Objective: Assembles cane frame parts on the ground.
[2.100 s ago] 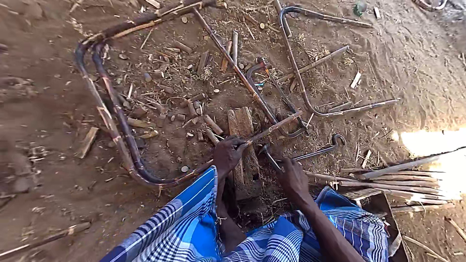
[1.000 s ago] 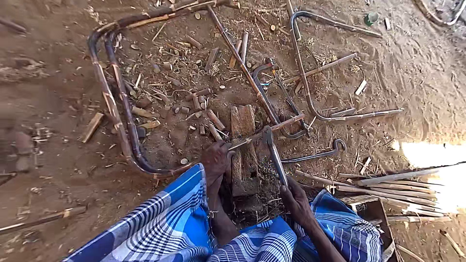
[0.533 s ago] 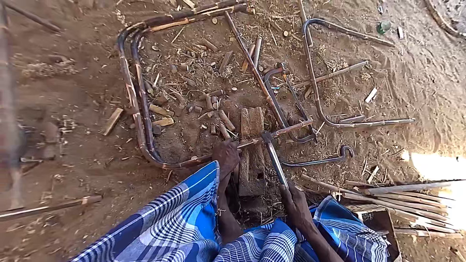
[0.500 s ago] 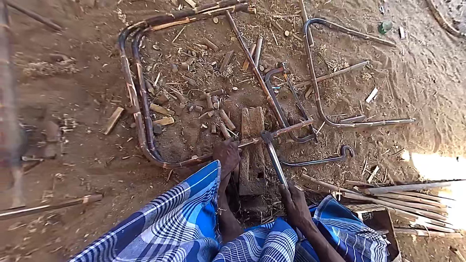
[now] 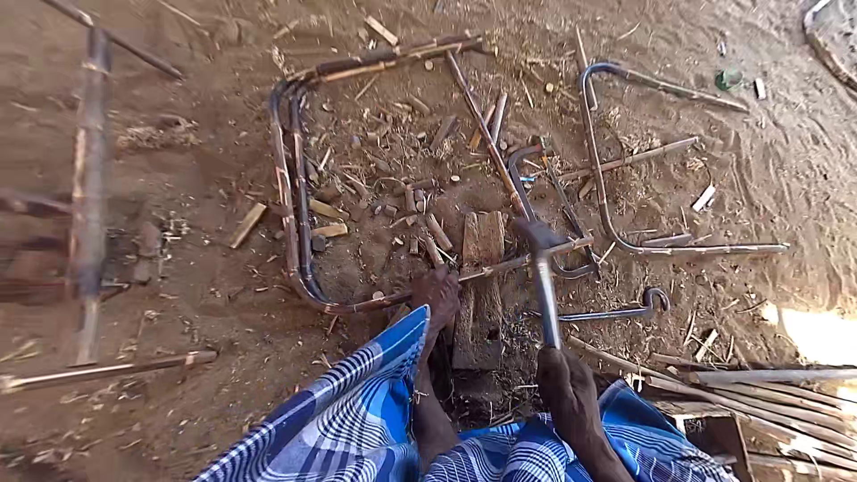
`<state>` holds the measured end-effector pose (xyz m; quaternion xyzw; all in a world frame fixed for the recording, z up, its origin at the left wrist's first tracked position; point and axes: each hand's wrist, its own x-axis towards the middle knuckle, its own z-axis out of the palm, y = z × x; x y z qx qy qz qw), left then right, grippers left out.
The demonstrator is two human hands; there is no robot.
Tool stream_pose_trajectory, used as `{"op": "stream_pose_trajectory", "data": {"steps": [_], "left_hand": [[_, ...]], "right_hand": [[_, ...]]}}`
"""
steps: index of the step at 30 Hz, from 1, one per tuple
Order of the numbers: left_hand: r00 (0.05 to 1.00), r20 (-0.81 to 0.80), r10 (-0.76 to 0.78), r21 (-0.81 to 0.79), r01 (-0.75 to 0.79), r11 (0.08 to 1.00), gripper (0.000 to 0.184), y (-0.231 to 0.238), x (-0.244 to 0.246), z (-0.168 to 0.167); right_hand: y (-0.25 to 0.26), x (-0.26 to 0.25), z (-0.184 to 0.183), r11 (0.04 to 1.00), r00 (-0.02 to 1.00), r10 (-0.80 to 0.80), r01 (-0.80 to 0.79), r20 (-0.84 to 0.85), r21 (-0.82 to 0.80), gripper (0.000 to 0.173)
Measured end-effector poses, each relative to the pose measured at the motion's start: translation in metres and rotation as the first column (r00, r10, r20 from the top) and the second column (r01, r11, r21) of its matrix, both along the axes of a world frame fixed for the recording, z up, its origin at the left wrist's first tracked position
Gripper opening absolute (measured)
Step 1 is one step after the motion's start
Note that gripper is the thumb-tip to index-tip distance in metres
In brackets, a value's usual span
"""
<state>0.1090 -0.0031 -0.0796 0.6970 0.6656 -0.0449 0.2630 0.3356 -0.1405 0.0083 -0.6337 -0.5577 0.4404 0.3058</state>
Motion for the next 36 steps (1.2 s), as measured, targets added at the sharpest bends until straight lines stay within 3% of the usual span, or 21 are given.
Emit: {"op": "stream_pose_trajectory", "data": {"steps": [2,3,5,6,7,11,13,14,16,18,20,22,24,25,26,28,29,31,33,35,36], "left_hand": [[1.0,0.015,-0.004,-0.006,0.005,1.0,0.03,0.001,0.002,0.0],[1.0,0.013,-0.006,-0.007,0.006,1.0,0.029,0.003,0.002,0.001],[1.0,-0.004,-0.012,-0.021,0.011,1.0,0.027,0.009,0.003,0.007],[1.0,-0.012,-0.015,-0.042,0.015,0.999,0.025,0.011,0.003,0.01],[1.0,-0.015,-0.016,-0.061,0.015,0.998,0.025,0.014,0.002,0.013],[0.999,-0.027,-0.017,-0.123,0.014,0.992,0.025,0.017,0.003,0.02],[0.999,-0.033,-0.018,-0.131,0.013,0.991,0.025,0.021,0.002,0.023],[1.0,-0.03,-0.008,-0.139,0.004,0.99,0.024,0.023,0.001,0.023],[1.0,-0.01,0.017,-0.141,-0.018,0.99,0.023,0.026,-0.001,0.02],[0.999,0.007,0.038,-0.147,-0.036,0.988,0.022,0.025,0.0,0.02],[0.998,0.016,0.055,-0.158,-0.051,0.986,0.023,0.033,-0.002,0.025],[0.999,0.012,0.053,-0.178,-0.05,0.983,0.024,0.024,-0.003,0.021],[0.999,-0.016,0.037,-0.155,-0.04,0.987,0.024,0.026,-0.001,0.018],[0.999,-0.028,0.028,-0.151,-0.032,0.988,0.024,0.025,0.0,0.02],[0.999,-0.035,0.021,-0.148,-0.026,0.989,0.025,0.025,0.001,0.023],[0.999,-0.044,0.023,-0.146,-0.029,0.989,0.026,0.024,0.002,0.026],[0.999,-0.033,0.027,-0.139,-0.031,0.99,0.027,0.024,0.003,0.025],[1.0,-0.017,0.016,-0.153,-0.019,0.988,0.03,0.027,0.001,0.027],[1.0,-0.02,0.002,-0.154,-0.005,0.988,0.03,0.017,0.002,0.021],[0.999,-0.043,-0.002,-0.129,-0.003,0.992,0.029,0.019,0.005,0.02],[0.998,-0.057,-0.001,-0.121,-0.006,0.993,0.029,0.019,0.005,0.02]], "right_hand": [[-0.005,-0.002,-0.012,0.98,0.999,0.019,-0.011,-0.038,0.2,0.062],[-0.009,0.002,-0.025,0.989,0.998,0.031,-0.038,0.051,0.146,0.063],[0.0,0.011,-0.037,0.958,0.966,0.128,-0.061,0.226,-0.279,0.062],[0.007,0.012,-0.032,0.905,0.958,0.159,-0.044,0.24,-0.424,0.061],[0.014,0.011,-0.023,0.894,0.962,0.15,-0.033,0.229,-0.447,0.061],[0.016,-0.002,0.032,0.996,1.0,0.024,-0.023,0.009,-0.09,0.064],[0.016,-0.008,0.027,0.998,1.0,0.005,-0.004,-0.01,0.066,0.062],[0.013,-0.007,0.013,0.999,0.999,0.007,-0.009,0.034,0.051,0.062],[0.013,0.001,-0.019,0.971,0.98,0.071,-0.025,0.186,-0.238,0.059],[0.021,0.01,-0.021,0.874,0.981,0.082,0.015,0.178,-0.486,0.063],[0.033,0.006,0.014,0.918,0.998,-0.036,0.053,0.05,-0.392,0.06],[0.025,0.0,0.043,0.99,0.989,-0.105,0.094,-0.107,-0.108,0.063],[0.022,-0.004,0.026,0.98,0.98,-0.083,0.113,-0.179,0.164,0.064],[0.013,0.0,0.0,0.981,0.991,-0.063,0.083,-0.116,0.174,0.062],[0.005,0.007,-0.022,0.999,1.0,-0.021,0.02,0.018,0.034,0.061],[0.014,0.018,-0.033,0.922,0.982,0.106,-0.039,0.156,-0.385,0.065],[0.023,0.017,-0.022,0.896,0.982,0.107,-0.027,0.156,-0.442,0.065],[0.03,0.009,0.022,0.966,0.998,0.006,0.009,0.057,-0.257,0.062],[0.023,0.003,0.036,0.993,0.995,-0.026,0.036,-0.095,0.113,0.062],[0.016,0.005,-0.006,0.958,0.996,-0.017,0.042,-0.092,0.283,0.061],[0.009,0.01,-0.031,0.986,1.0,0.003,-0.006,0.018,0.165,0.061]]}}
